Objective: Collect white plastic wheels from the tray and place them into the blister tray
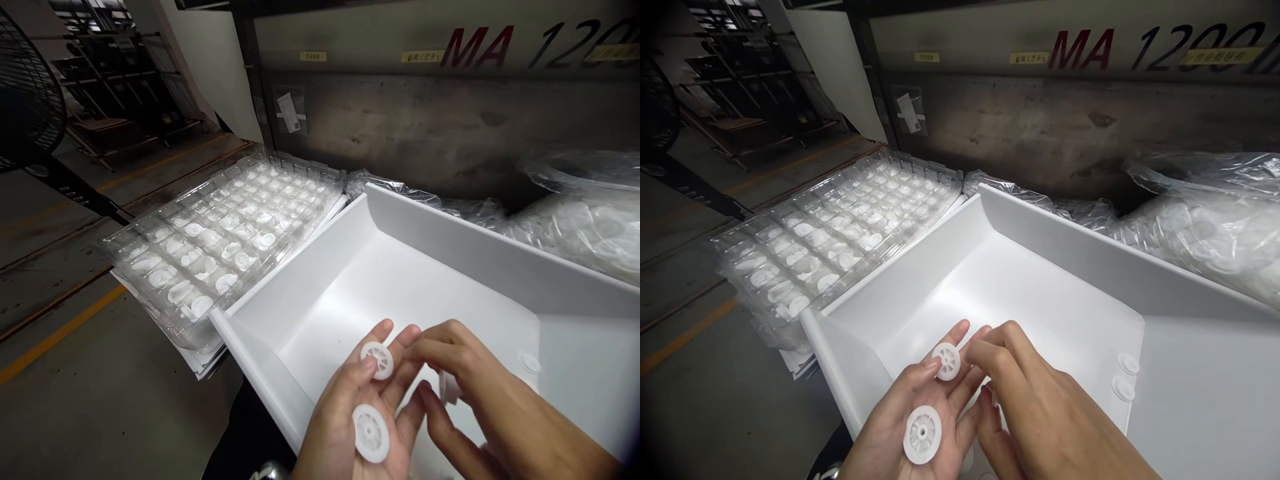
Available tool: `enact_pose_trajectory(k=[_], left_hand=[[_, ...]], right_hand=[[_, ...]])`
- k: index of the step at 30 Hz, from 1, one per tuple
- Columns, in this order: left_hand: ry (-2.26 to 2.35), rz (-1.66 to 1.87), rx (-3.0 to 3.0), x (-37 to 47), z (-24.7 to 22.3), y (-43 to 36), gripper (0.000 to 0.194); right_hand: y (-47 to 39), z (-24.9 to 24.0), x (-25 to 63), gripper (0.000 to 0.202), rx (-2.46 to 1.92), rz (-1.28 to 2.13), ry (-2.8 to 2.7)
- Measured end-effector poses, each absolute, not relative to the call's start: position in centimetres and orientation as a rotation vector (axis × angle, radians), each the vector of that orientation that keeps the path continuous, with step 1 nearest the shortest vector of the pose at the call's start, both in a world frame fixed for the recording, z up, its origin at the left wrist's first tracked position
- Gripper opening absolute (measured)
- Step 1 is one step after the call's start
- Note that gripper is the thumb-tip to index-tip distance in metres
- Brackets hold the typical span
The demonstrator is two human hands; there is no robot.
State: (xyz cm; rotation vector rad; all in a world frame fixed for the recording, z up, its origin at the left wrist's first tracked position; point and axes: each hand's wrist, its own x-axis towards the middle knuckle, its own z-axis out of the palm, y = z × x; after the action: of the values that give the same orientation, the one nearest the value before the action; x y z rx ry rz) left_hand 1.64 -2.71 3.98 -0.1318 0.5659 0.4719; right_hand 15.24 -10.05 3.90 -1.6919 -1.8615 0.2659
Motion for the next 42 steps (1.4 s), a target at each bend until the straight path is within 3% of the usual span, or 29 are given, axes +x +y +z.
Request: enact_pose_trajectory(k=[10,19,25,37,42], left_hand=[[0.528,0.408,-0.241,1.5,4.8,-2.3,0.05],[0.476,0.376,-0.258,1.2,4.4,-2.2,0.05],[0.354,0.367,-0.165,0.8,2.9,-2.2,0.046],[0.325,0.355,-0.121,0.4,2.9,-2.3,0.06],[0.304,0.403,-0.122,0.4,2.8,-2.3,0.06]], right_hand=[[-9.1,3.7,15.1,0.017,-1.748,0.012,-1.874],[-10.5,3.8,16.3,0.006,-1.753,0.379,-1.955],[-10.6,5.4,16.5,0.007,-1.7,0.327,-2.063],[-11.7,5.8,16.1,0.013,-1.758,0.083,-1.92],[-12.7,6.3,16.4,0.035,-1.81,0.201,-1.967]])
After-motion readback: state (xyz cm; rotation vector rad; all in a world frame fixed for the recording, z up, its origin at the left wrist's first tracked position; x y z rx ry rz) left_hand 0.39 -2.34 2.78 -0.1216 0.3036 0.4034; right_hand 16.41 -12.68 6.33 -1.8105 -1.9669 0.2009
